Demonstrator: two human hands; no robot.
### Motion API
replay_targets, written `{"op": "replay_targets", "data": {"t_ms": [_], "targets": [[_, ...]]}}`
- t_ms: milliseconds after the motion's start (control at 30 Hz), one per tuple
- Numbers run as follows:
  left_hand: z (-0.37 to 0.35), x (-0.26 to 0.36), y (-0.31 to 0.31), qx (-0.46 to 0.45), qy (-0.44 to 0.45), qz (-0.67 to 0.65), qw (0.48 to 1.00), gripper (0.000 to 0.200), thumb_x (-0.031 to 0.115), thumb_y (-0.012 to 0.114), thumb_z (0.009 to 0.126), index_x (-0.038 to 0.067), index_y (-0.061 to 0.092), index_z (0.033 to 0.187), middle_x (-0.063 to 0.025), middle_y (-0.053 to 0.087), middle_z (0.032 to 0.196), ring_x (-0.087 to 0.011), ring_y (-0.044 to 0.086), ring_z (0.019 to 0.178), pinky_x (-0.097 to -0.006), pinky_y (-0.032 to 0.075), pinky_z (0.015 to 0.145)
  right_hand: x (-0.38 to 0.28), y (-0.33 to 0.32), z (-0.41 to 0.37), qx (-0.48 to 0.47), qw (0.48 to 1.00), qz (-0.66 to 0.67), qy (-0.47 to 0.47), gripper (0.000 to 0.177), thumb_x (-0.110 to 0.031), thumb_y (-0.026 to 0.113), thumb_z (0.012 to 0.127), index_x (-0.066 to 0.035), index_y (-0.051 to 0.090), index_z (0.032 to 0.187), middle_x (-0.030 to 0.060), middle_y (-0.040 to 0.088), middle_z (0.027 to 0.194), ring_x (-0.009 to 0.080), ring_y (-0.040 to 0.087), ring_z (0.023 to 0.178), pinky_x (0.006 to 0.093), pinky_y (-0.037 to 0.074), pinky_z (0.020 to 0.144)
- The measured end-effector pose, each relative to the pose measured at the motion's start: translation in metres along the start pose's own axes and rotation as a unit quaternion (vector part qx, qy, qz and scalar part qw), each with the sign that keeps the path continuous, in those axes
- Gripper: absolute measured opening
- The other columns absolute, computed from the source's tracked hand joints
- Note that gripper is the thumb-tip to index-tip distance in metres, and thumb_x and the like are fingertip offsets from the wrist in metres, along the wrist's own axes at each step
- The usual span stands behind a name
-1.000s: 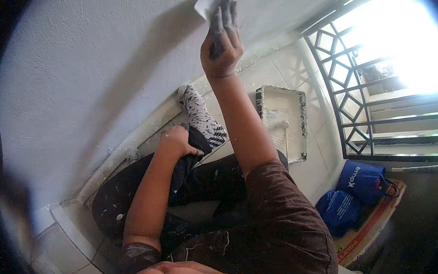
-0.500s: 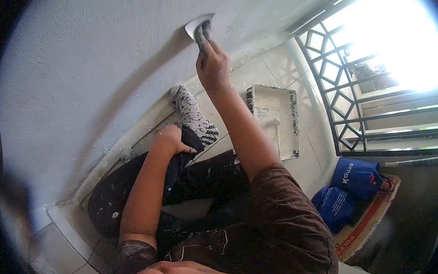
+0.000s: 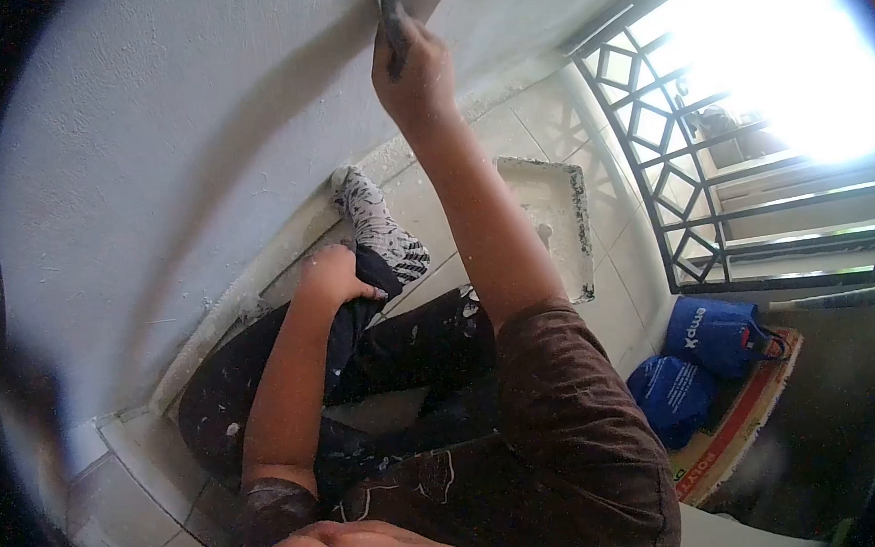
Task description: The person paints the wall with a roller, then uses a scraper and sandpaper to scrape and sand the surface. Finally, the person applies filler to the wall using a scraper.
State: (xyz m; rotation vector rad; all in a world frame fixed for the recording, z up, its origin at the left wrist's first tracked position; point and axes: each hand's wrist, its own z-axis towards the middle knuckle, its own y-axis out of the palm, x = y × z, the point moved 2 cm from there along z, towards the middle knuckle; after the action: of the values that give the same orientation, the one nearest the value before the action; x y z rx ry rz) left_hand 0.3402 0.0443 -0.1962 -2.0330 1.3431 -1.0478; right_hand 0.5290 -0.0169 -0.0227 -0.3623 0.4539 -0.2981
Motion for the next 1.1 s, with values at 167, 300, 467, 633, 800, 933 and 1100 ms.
{"op": "replay_targets", "data": {"t_ms": [167,300,467,633,800,933,1100], "targets": [[0.004,0.0,0.001,-0.003,0.001,0.01,1.0,0.094,0.063,0.083,0.057,0.003,0.057,0.125,-0.0119,0.065,0.121,-0.028,0.062,0.113,-0.0429,0.05,0.093,0.023,-0.001,-0.09,-0.216,0.968,-0.061,0.115,0.007,-0.008,0.058,0.086,-0.002,0.056,0.087,0.0234,0.057,0.073,0.0439,0.057,0.069,0.0486,0.043,0.058],[-0.003,0.001,-0.01,-0.027,0.014,-0.016,0.999,0.095,0.064,0.082,0.057,-0.008,0.062,0.115,-0.0248,0.063,0.118,-0.0356,0.061,0.111,-0.04,0.047,0.097,0.003,-0.039,-0.176,-0.262,0.931,0.012,0.253,0.02,-0.013,0.059,0.088,-0.003,0.064,0.104,0.0246,0.063,0.081,0.0432,0.062,0.08,0.0471,0.049,0.067],[-0.01,0.011,-0.018,-0.028,0.0,-0.043,0.999,0.091,0.057,0.084,0.058,-0.007,0.058,0.118,-0.026,0.064,0.114,-0.037,0.062,0.108,-0.0412,0.049,0.094,0.013,-0.049,-0.199,-0.46,0.823,-0.016,0.332,0.028,-0.025,0.06,0.088,-0.008,0.066,0.109,0.0254,0.065,0.093,0.0433,0.062,0.092,0.0498,0.05,0.08],[0.004,0.009,-0.012,-0.033,-0.011,-0.086,0.996,0.093,0.045,0.087,0.058,-0.006,0.052,0.128,-0.026,0.062,0.119,-0.0372,0.061,0.112,-0.0402,0.047,0.097,0.055,-0.034,-0.203,-0.39,0.835,-0.023,0.388,0.031,-0.029,0.06,0.088,-0.002,0.065,0.102,0.0241,0.065,0.101,0.0423,0.062,0.098,0.0482,0.05,0.085],[-0.011,0.034,-0.027,0.004,-0.059,-0.15,0.987,0.081,0.044,0.089,0.055,0.0,0.063,0.117,-0.0234,0.067,0.109,-0.0367,0.064,0.103,-0.0412,0.05,0.09,0.074,-0.027,-0.211,-0.439,0.812,0.03,0.384,0.034,-0.03,0.063,0.085,-0.002,0.064,0.104,0.0239,0.065,0.107,0.0408,0.061,0.103,0.0472,0.049,0.089],[-0.005,-0.001,-0.016,0.226,-0.017,-0.059,0.972,0.055,0.024,0.086,0.064,0.0,0.067,0.11,-0.014,0.071,0.098,-0.0243,0.068,0.095,-0.0338,0.052,0.084,0.076,-0.036,-0.212,-0.465,0.787,0.048,0.402,0.032,-0.015,0.056,0.082,-0.002,0.067,0.11,0.0207,0.066,0.113,0.0356,0.063,0.107,0.0435,0.05,0.091],[-0.052,0.059,-0.145,0.565,0.197,0.191,0.778,0.042,0.016,0.082,0.071,0.004,0.066,0.108,-0.0082,0.066,0.097,-0.0213,0.064,0.086,-0.0317,0.05,0.081,0.083,-0.039,-0.213,-0.518,0.746,0.066,0.414,0.034,-0.01,0.059,0.079,-0.002,0.067,0.111,0.0202,0.066,0.116,0.0344,0.064,0.109,0.0426,0.051,0.09]]}}
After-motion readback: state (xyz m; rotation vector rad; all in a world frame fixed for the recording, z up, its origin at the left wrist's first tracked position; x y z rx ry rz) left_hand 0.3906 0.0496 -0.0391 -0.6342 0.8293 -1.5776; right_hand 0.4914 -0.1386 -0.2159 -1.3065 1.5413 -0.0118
